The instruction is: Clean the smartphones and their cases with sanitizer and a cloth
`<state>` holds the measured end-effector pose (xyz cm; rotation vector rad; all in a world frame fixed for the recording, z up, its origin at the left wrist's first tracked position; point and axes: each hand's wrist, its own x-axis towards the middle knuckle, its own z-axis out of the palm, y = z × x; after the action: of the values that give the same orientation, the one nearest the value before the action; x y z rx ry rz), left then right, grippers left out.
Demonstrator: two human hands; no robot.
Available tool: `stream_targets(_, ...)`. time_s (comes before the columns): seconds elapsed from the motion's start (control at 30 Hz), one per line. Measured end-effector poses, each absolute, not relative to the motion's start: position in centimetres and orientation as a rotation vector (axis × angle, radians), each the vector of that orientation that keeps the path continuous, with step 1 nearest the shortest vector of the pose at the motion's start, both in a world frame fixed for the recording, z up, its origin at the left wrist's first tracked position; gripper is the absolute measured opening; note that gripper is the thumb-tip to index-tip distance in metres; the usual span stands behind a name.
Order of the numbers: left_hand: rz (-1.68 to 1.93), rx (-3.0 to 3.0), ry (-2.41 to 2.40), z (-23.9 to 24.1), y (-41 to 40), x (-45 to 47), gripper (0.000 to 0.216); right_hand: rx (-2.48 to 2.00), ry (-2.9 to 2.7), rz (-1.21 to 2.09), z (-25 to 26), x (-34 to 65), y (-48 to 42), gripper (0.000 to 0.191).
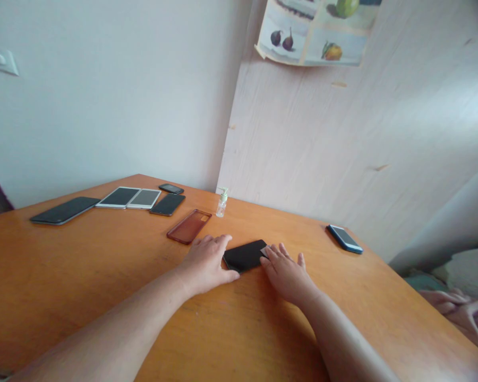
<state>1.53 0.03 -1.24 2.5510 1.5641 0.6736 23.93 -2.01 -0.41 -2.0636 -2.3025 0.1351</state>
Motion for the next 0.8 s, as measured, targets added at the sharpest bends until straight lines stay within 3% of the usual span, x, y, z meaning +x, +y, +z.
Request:
stream_targets(0.1,0.668,2.550,1.560,-1.2,0.1,1.5,0.081,-2.068,-2.298,0.115,-0.4,23.8,-2.2,0.052)
stream_targets(0.33,0.685,2.567,1.524,-1.4,0.2,1.2,0.064,-1.537,-2.685,0.331,0.8,20.8,-5.5,0.054)
stream_targets(0.57,0.637,2.574,1.498,-1.6,0.2,1.1,0.059,-2.092,-2.353,0.089,0.1,23.8,-2.7,0.053)
stream_targets(0.8,0.656,2.568,1.482,-1.4,-0.1,1.2,0.052,-1.542,-2.683,0.366,0.9,20.4,-5.7,0.056)
